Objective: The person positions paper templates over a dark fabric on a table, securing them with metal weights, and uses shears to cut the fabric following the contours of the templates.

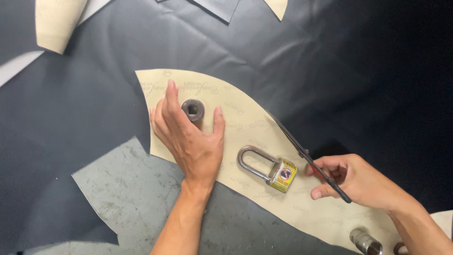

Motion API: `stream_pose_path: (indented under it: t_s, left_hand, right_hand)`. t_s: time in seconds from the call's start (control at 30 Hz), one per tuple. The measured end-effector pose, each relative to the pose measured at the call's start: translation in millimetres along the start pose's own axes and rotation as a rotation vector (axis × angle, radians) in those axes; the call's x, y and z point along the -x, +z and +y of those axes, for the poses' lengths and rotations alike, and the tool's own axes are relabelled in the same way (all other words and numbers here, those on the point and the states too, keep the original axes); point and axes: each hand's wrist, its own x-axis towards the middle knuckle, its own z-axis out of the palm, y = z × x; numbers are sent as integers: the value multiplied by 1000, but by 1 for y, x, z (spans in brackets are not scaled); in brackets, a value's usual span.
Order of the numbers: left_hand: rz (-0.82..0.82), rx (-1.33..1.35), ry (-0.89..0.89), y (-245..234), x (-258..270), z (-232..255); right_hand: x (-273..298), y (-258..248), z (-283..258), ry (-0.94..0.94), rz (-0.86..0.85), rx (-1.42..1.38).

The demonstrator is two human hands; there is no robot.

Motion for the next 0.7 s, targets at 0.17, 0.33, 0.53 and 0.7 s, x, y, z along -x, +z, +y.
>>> stream_pose_path:
  t_s: [0.17, 0.33, 0.53, 0.7]
  left_hand:
    - [-12, -21, 15, 1, -4, -1]
    - [-30, -21, 5, 2, -2, -4]
    - [-29, -10, 4, 1, -4, -4]
    - [-36, -2, -1, 3, -2, -5]
  right_hand:
    - [-7, -6, 3, -13, -34, 56]
    - [-15, -13, 19, 18, -88, 39]
    - [-19, -8, 8, -85, -124, -71]
    - [-15, -8, -10, 148, 11, 22]
